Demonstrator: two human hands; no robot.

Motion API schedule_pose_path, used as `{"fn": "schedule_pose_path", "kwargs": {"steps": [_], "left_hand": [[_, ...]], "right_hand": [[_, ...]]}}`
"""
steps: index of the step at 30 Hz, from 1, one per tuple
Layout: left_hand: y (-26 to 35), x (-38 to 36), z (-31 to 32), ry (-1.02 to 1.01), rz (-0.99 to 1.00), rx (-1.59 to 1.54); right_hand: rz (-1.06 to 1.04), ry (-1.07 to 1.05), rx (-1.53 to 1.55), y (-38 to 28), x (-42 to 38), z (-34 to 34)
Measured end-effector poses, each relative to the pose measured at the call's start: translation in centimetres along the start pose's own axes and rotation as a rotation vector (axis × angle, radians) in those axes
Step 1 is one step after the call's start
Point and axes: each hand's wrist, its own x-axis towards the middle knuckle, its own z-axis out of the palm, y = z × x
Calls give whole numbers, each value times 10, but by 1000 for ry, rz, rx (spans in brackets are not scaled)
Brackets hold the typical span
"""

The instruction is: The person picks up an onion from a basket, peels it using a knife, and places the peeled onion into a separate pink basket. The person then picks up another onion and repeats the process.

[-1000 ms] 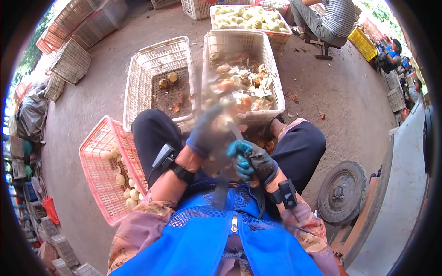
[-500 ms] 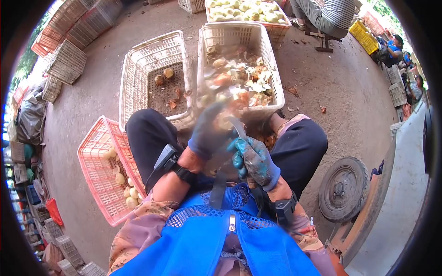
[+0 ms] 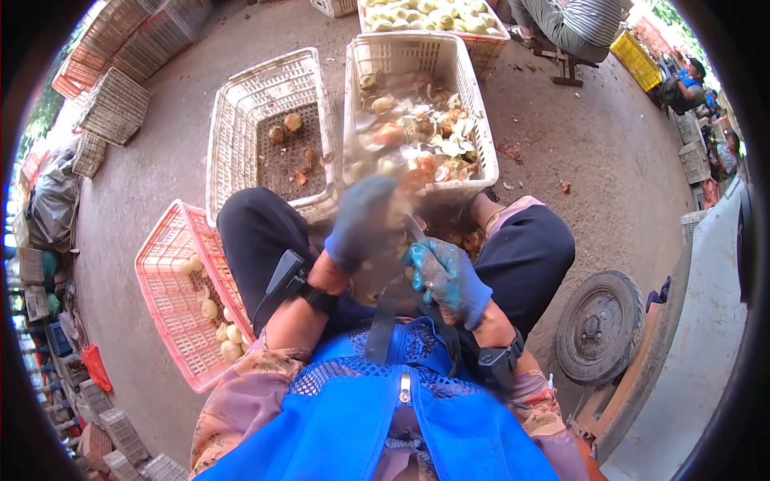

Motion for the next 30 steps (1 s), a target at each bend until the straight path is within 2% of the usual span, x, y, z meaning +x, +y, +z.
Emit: {"fn": "schedule_pose_path", "kwargs": {"steps": [2, 4, 5, 7, 8, 9, 13, 15, 16, 18, 19, 21, 23, 25, 27, 30], "left_hand": [[-1, 0, 2, -8, -53, -21], [0, 0, 5, -18, -106, -45], [2, -2, 5, -5, -112, -46], [6, -4, 3, 1, -122, -46], [10, -3, 2, -49, -204, -117], [14, -2, 2, -96, -286, -188], [15, -9, 18, 1, -284, -242], [-10, -28, 41, -261, -695, -695], [-12, -30, 46, -263, -694, -696], [-13, -40, 55, -406, -419, -417], [-11, -35, 52, -407, -417, -416], [-7, -28, 44, -362, -101, 93], [2, -19, 36, -297, -151, -14], [12, -7, 26, -226, -201, -119], [23, 3, 21, 25, -108, -138], [16, 3, 18, -17, -176, -187]], "right_hand": [[-6, 42, 17, -4, 0, 3], [142, -89, 183, -15, -3, 2], [143, -90, 185, -14, -1, -2], [168, -259, 330, -10, 2, -14], [239, -234, 350, -12, 0, -15], [241, -232, 351, -10, 1, -18], [166, -422, 649, 16, 10, -27], [132, -476, 763, 20, 10, -22], [49, -430, 824, 18, 11, -14], [-76, -333, 871, 17, 13, -13], [-78, -333, 871, 16, 12, -15], [-98, -303, 696, 11, 5, -21], [-47, -267, 663, -2, -4, -22], [36, -120, 367, -9, -10, -20], [56, -108, 305, -7, -11, -18], [55, 1, 182, -7, -10, -8]]}}
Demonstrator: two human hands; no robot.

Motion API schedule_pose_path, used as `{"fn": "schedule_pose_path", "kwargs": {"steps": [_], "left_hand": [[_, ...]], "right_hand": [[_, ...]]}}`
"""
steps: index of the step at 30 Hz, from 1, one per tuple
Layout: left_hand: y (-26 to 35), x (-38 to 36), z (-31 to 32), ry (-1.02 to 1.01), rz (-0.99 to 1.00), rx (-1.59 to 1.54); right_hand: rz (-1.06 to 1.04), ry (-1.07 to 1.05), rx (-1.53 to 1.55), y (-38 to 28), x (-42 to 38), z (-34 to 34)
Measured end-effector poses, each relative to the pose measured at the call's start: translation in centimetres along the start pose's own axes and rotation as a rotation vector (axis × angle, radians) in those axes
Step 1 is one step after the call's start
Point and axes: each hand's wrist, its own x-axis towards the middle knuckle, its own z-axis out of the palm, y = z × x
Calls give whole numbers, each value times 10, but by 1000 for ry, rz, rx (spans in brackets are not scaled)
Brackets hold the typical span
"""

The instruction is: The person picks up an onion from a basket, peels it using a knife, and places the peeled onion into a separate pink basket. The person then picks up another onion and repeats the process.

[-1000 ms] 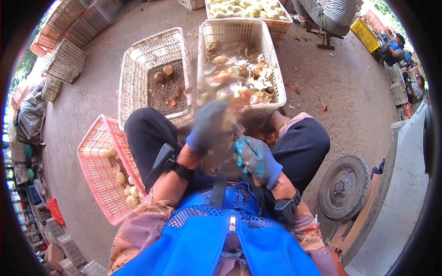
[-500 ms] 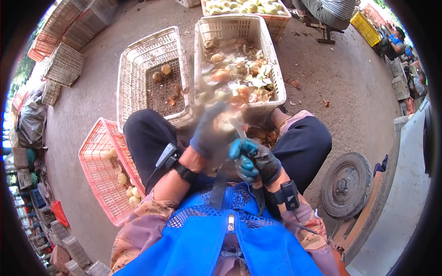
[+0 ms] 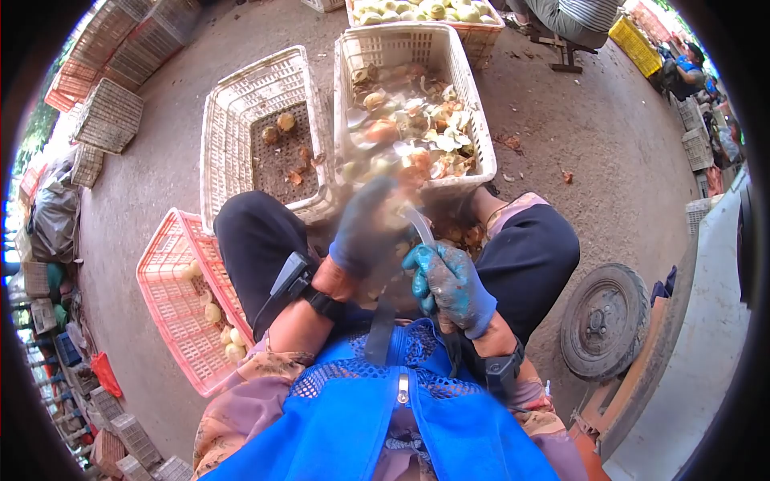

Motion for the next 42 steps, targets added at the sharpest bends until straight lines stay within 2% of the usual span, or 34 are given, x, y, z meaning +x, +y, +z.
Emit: {"fn": "schedule_pose_path", "kwargs": {"steps": [2, 6, 8, 10, 11, 12, 13, 14, 15, 16, 17, 19, 20, 22, 23, 25, 29, 30, 32, 33, 34, 35, 36, 38, 41, 42], "left_hand": [[-9, 1, 0, -47, -38, -33], [-5, 3, -7, -160, -104, -77], [-6, 4, -12, -189, -52, -67], [-6, 0, -10, -213, -3, -56], [-6, -7, -3, -81, -43, -123], [-5, -9, 3, 48, -79, -192], [-1, -5, 5, 48, -78, -194], [5, 0, 5, -4, 83, -70], [8, 3, 4, -56, 242, 56], [-4, -6, 11, -197, 175, 217], [-8, -10, 15, -196, 175, 218], [-14, -18, 20, -130, 46, 217], [-21, -23, 21, -130, 45, 217], [-27, -25, 21, -171, -135, 65], [-23, -22, 19, -171, -132, 64], [-9, -14, 11, 108, -64, -39], [6, 7, -6, -24, 27, -14], [7, 9, -9, -95, -23, -52], [5, 11, -10, -163, -70, -87], [2, 11, -8, -120, 43, -35], [-2, 11, -4, -79, 157, 16], [-7, 10, -3, -80, 157, 15], [-12, 9, -2, -106, 109, 57], [-15, 6, -1, -133, 62, 100], [-4, 8, -5, -91, 54, 76], [2, 9, -10, -177, 49, 21]], "right_hand": [[-2, 125, -95, 2, 3, 6], [-38, 32, -213, 0, 9, -5], [152, -182, 75, -6, 9, -11], [182, -195, 143, -3, 10, -14], [211, -205, 215, 1, 11, -16], [211, -205, 217, 8, 12, -18], [172, -339, 410, 17, 14, -21], [131, -476, 602, 23, 16, -23], [132, -477, 601, 27, 19, -23], [51, -479, 686, 28, 22, -22], [-31, -479, 771, 28, 23, -21], [-58, -450, 688, 18, 14, -22], [-61, -401, 616, 15, 8, -21], [-118, -353, 460, 9, -2, -24], [-120, -352, 460, 4, -5, -23], [46, -167, 185, -6, -11, -19], [3, -114, 38, -6, -12, -14], [2, -115, 38, -5, -12, -11], [-45, 35, -36, -1, -10, -5], [-46, 34, -36, 3, -6, -5], [-242, 119, -383, 7, 0, -6], [-437, 204, -730, 9, 3, -6], [-435, 205, -729, 12, 3, -4], [-502, 341, -987, 12, 4, 1], [-519, 281, -1126, 8, 7, -4], [-518, 282, -1125, 3, 7, -10]]}}
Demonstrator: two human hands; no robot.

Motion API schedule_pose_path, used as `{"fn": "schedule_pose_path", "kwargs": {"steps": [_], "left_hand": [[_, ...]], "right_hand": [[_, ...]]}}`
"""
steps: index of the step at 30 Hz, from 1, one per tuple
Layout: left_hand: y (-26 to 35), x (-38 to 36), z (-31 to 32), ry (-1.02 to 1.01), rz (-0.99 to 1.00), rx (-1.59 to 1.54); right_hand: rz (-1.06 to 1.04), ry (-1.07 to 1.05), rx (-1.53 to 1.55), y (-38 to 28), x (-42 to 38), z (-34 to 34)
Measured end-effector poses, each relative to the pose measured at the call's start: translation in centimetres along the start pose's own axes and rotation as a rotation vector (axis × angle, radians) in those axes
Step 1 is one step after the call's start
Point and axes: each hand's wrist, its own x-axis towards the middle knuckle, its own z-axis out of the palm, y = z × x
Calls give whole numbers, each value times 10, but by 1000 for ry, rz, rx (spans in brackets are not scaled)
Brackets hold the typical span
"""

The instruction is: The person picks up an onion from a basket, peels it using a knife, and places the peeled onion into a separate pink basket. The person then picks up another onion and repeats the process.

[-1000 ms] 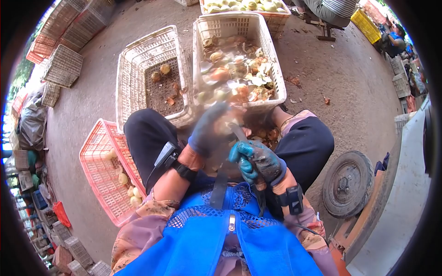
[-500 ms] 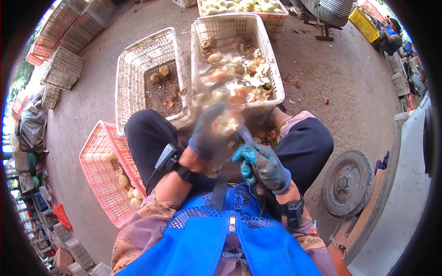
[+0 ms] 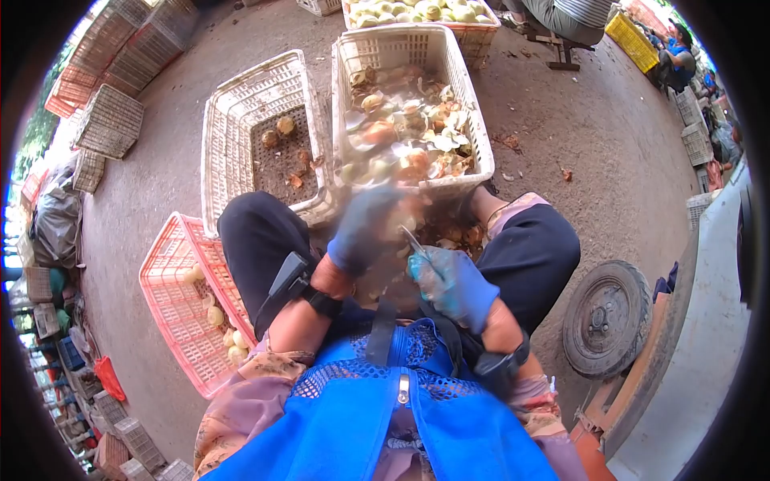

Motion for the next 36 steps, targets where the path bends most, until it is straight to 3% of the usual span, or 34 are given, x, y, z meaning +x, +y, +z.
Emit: {"fn": "schedule_pose_path", "kwargs": {"steps": [2, 4, 5, 6, 7, 9, 10, 11, 14, 16, 21, 23, 27, 29, 30, 31, 32, 33, 35, 36], "left_hand": [[5, -1, -1, -89, -2, -64], [1, -5, 8, -83, -330, -498], [1, -9, 13, -80, -330, -499], [2, -14, 18, 42, -206, -319], [1, -15, 21, 162, -79, -138], [-2, -16, 24, 159, -86, -103], [-3, -16, 25, 152, -92, -70], [-6, -16, 26, 154, -89, -70], [-11, -20, 26, 206, -67, 15], [-9, -17, 24, 231, -60, -15], [0, -7, 11, 142, -39, 27], [-1, -4, 9, 109, -33, 29], [7, 4, 0, 21, -138, -86], [18, 11, -7, -49, -189, -208], [23, 14, -8, -13, -123, -221], [25, 16, -7, 22, -56, -235], [25, 15, -5, 23, -57, -237], [22, 12, -2, 31, -59, -248], [19, 9, 0, 43, -66, -256], [18, 9, 0, 16, -111, -223]], "right_hand": [[493, -581, 1060, 11, 4, -19], [536, -621, 1177, 15, 3, -22], [576, -663, 1297, 17, 3, -24], [235, -701, 1664, 26, -2, -21], [234, -700, 1663, 24, -2, -21], [499, -448, 1536, 17, -1, -18], [350, -444, 1557, 16, 0, -18], [347, -444, 1556, 13, -1, -23], [532, -415, 1312, 0, -5, -35], [433, -362, 1159, 0, -9, -30], [425, -263, 920, -5, -8, -15], [146, -45, 372, -9, -4, -12], [103, 14, 150, -11, -3, -4], [-28, -93, -47, 4, 0, -5], [-26, -95, -46, 13, 3, -4], [-46, -189, 155, 24, 7, -3], [-67, -281, 355, 36, 7, -1], [-67, -283, 353, 51, 1, 4], [394, -384, 832, 43, 0, -2], [411, -432, 831, 18, 4, -26]]}}
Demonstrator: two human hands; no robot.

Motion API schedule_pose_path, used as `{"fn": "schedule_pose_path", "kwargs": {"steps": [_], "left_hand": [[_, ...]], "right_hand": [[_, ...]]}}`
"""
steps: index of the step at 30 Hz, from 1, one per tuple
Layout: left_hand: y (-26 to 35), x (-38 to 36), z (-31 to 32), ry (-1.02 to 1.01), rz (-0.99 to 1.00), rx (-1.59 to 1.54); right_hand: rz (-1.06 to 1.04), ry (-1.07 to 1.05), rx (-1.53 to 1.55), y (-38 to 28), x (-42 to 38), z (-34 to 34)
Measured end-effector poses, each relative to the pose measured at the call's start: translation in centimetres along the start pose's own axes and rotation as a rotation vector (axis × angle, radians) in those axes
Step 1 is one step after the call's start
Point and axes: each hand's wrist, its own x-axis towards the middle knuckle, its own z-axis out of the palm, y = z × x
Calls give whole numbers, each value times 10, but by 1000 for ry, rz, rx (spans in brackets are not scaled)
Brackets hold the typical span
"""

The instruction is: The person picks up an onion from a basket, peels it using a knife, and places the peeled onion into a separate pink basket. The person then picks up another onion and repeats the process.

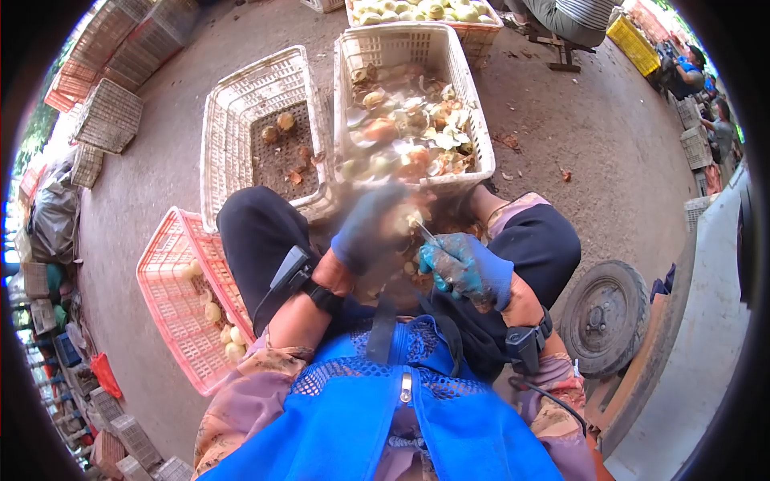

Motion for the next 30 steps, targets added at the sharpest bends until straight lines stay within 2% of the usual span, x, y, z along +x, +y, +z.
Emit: {"fn": "schedule_pose_path", "kwargs": {"steps": [1, 2, 3, 4, 5, 6, 7, 8, 9, 10, 11, 13, 14, 15, 16, 17, 18, 19, 20, 21, 22, 23, 25, 26, 28, 29, 30], "left_hand": [[1, 1, 0, -22, -46, 34], [4, 1, 0, -26, -47, 32], [10, 1, -1, -6, -50, -27], [13, 2, -3, 14, -52, -86], [7, 0, -2, 12, -48, -87], [-5, -6, 0, 0, -9, 26], [-15, -12, 2, -9, 26, 141], [-21, -16, 6, -8, 27, 142], [-25, -18, 12, 90, 43, 182], [-28, -20, 17, 189, 56, 222], [-30, -23, 19, 189, 54, 225], [-33, -27, 23, 174, -256, -212], [-47, -32, 25, 173, -255, -212], [-68, -40, 28, 156, -209, -133], [-80, -44, 29, 139, -162, -52], [-58, -35, 22, 140, -161, -50], [-34, -28, 15, 181, -74, 42], [-15, -22, 10, 222, 14, 133], [-13, -20, 9, 221, 17, 132], [-12, -17, 8, 215, 105, 104], [-11, -14, 6, 209, 193, 76], [-7, -10, 3, 209, 197, 76], [3, -4, -6, 26, 181, 114], [2, -6, -7, 27, 185, 115], [1, -14, -7, 68, -90, -139], [3, -18, -5, 72, -85, -136], [6, -22, -3, 174, -59, -41]], "right_hand": [[1, 0, 3, -8, 1, -3], [58, -87, 86, -11, 2, -6], [115, -175, 168, -12, 2, -7], [114, -173, 169, -11, 1, -6], [137, -211, 318, -8, 0, -5], [161, -250, 464, -4, -2, -4], [163, -252, 460, -1, -3, -2], [49, -348, 662, 3, -5, 1], [-72, -441, 861, 7, -6, 3], [-100, -413, 828, 8, -10, 5], [-99, -416, 829, 6, -10, 7], [-164, -127, 779, -3, -14, 14], [-112, -37, 711, -6, -15, 10], [-114, -38, 709, -8, -18, 11], [-116, 30, 522, -11, -20, 12], [-118, 98, 336, -12, -22, 14], [-119, 97, 337, -9, -24, 16], [-185, 137, 207, -4, -25, 20], [-250, 179, 76, 2, -24, 24], [-317, 221, -57, 8, -23, 25], [-542, 323, -454, 18, -13, 21], [-545, 326, -455, 20, -12, 14], [-330, 38, -103, 5, -12, 3], [-220, -106, 72, -4, -13, -1], [7, -392, 418, -14, -13, -4], [-366, -394, 849, -3, -10, 12], [-275, -166, 754, -8, -14, 11]]}}
